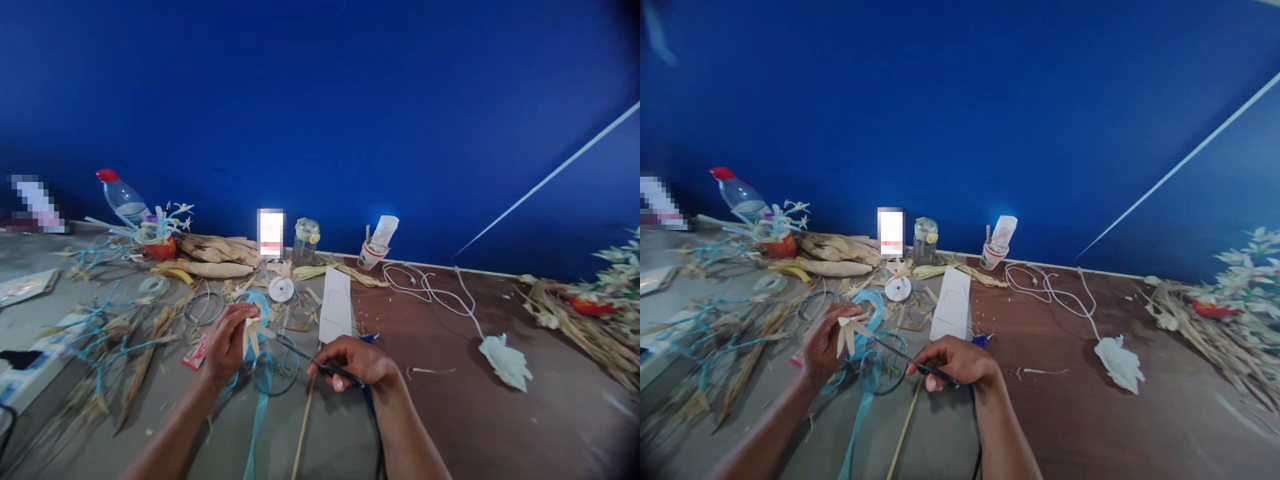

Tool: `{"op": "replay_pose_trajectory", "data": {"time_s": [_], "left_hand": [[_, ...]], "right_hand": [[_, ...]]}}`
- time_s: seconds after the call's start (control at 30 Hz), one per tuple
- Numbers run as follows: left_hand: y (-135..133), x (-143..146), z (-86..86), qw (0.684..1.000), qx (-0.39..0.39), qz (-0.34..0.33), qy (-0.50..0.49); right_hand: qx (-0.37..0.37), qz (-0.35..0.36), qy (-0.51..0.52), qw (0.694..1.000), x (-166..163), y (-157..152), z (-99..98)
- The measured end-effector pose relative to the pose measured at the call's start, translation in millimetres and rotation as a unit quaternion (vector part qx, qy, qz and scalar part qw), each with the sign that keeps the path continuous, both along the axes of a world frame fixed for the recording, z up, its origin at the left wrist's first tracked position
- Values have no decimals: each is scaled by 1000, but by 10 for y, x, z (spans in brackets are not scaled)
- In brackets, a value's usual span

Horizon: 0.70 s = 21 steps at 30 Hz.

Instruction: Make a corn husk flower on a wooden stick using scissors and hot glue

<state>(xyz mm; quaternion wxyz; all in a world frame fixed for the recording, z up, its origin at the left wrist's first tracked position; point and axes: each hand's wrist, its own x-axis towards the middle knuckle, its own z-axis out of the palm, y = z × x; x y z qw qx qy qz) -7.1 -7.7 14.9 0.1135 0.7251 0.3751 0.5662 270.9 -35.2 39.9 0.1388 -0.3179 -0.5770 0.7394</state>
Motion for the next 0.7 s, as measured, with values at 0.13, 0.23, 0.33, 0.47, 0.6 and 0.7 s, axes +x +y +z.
{"op": "replay_pose_trajectory", "data": {"time_s": [0.13, 0.23, 0.33, 0.47, 0.6, 0.7], "left_hand": [[11, -26, -56, 1000, -7, -27, -2], [13, -32, -71, 999, -15, -37, 3], [12, -30, -72, 999, -8, -47, -1], [12, -28, -63, 999, -3, -46, 0], [6, -26, -45, 999, -10, -34, -3], [5, -24, -41, 999, -12, -35, -8]], "right_hand": [[-6, 18, 11, 1000, 16, 10, -19], [-12, 30, 14, 999, 14, 15, -22], [-18, 37, 14, 999, 2, 18, -18], [-14, 36, 15, 999, 8, 16, -31], [-12, 24, 19, 999, 48, 14, -49], [-5, 24, 16, 1000, 64, 17, -41]]}}
